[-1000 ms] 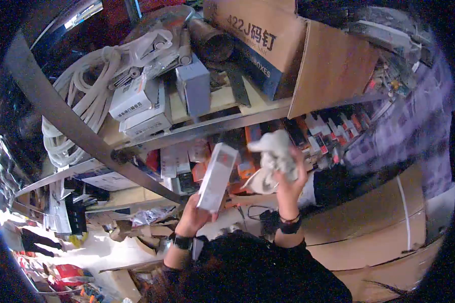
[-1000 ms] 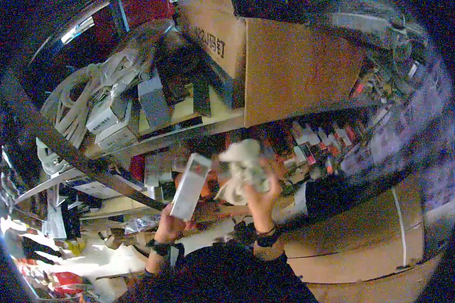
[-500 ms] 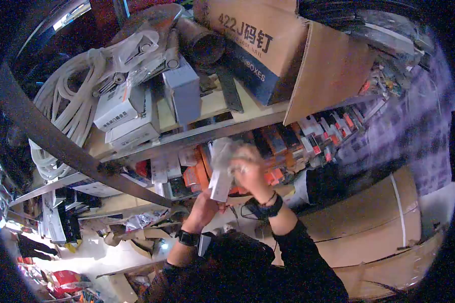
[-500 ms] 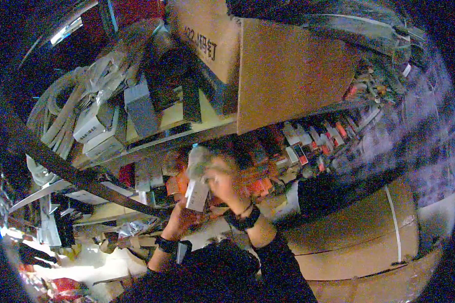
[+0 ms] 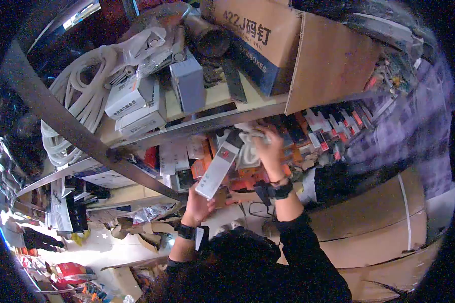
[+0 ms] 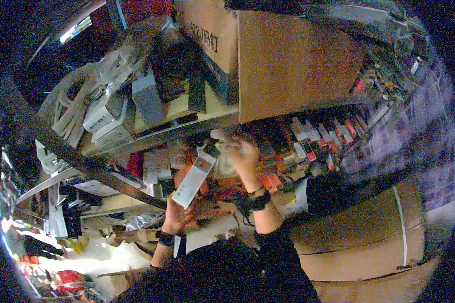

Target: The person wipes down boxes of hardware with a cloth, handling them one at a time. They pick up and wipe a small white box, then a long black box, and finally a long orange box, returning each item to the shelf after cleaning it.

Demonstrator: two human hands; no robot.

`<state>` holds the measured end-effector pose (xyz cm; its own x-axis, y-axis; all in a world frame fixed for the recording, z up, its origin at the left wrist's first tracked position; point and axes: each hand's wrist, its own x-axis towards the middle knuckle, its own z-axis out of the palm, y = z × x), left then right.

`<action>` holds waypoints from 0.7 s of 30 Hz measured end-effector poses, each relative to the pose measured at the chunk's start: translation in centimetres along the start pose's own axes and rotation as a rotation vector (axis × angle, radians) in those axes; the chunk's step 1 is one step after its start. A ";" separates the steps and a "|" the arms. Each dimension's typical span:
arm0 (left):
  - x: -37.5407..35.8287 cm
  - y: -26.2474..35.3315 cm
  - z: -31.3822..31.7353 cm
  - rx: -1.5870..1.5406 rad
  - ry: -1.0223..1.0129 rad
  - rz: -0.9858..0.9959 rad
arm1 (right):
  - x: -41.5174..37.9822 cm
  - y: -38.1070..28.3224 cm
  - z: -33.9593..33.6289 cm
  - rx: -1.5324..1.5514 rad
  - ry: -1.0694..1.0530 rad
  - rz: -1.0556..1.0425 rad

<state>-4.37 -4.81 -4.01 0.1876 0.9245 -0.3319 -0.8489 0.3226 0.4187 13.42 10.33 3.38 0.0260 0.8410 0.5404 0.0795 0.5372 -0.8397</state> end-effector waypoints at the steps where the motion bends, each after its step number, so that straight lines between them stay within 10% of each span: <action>1: -0.8 0.2 1.0 0.054 0.057 0.008 | -0.2 -0.5 -0.8 0.006 0.001 -0.004; 4: -1.5 0.4 1.2 0.221 0.058 0.082 | -2.2 -2.0 -2.6 0.274 0.151 0.371; 8: -1.4 0.3 2.4 0.127 -0.052 0.061 | -5.7 -6.0 -3.0 -0.073 -0.289 -0.192; 12: -1.0 0.0 4.0 0.412 -0.174 0.030 | -7.1 -6.4 -2.1 -0.448 -0.256 -0.551; 21: 0.2 -1.1 5.2 0.497 -0.069 0.206 | -2.9 -1.3 -7.5 -0.389 0.159 0.067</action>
<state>-0.86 -3.89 -0.15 0.0883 0.9846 -0.1512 -0.5384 0.1749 0.8243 20.72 6.71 3.26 0.1954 0.8364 0.5121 0.4421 0.3910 -0.8073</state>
